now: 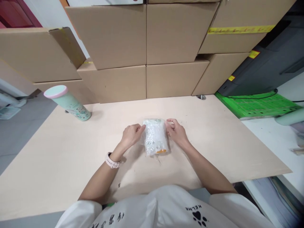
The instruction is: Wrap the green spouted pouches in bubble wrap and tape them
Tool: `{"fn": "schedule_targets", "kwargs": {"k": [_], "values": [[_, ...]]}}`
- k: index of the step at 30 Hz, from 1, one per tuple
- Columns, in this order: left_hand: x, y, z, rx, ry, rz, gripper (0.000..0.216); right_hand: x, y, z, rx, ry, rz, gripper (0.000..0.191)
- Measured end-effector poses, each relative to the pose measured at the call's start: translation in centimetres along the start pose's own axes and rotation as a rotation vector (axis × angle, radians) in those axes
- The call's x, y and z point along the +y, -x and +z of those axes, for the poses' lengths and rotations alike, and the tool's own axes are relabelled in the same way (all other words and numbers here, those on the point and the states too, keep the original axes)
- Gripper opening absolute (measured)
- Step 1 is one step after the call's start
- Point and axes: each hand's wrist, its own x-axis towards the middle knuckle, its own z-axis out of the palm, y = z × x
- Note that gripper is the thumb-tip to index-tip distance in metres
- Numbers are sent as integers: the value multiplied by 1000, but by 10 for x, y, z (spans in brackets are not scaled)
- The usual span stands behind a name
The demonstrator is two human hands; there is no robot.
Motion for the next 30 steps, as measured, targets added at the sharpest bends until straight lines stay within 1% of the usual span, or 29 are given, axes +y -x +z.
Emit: {"fn": "schedule_targets", "kwargs": {"k": [2,4,5,6,9,10,11,12,13,15,16,17,19,20,21,22,24,26,27,28,29,30], "values": [[1,0,7,-34,34,-19,42,-2,3,4,-69,12,-15,50],[1,2,12,-27,107,-11,30,-3,5,10,-85,-39,-18,55],[2,3,13,-14,163,20,27,-4,6,12,-82,-98,-19,60],[3,4,13,8,232,74,28,-5,7,13,-75,-178,-27,68],[7,8,12,111,456,271,38,-10,10,15,-38,-423,-104,97],[7,9,12,134,521,307,38,-11,12,14,-20,-475,-128,103],[8,9,14,135,584,317,38,-12,12,14,-2,-508,-138,106],[7,9,16,109,648,303,40,-11,13,14,18,-525,-134,103],[6,8,20,63,713,261,42,-9,12,14,32,-533,-116,96],[1,7,29,-56,786,129,47,-5,10,13,47,-543,-62,77],[-3,6,34,-85,765,61,50,-2,8,13,49,-549,-31,67],[-6,5,38,-75,707,10,55,0,6,13,51,-558,2,60],[-9,5,44,15,558,-23,66,0,3,12,52,-582,68,51],[-8,6,45,59,523,-17,71,-2,3,11,47,-603,91,49],[-6,7,45,75,539,-15,76,-4,4,10,31,-632,102,48],[-2,8,44,52,604,-26,78,-8,6,9,0,-671,102,48],[8,12,40,-79,821,-57,77,-16,10,7,-100,-770,97,48],[17,14,38,-254,1033,-41,68,-21,15,6,-217,-859,123,50],[19,14,37,-325,1095,-11,63,-23,16,4,-258,-887,145,51],[19,14,38,-359,1114,17,61,-23,16,3,-276,-904,164,51],[16,13,38,-343,1089,27,61,-22,15,0,-270,-911,173,51],[12,11,38,-273,1018,16,65,-20,13,-3,-243,-912,171,49]]}}
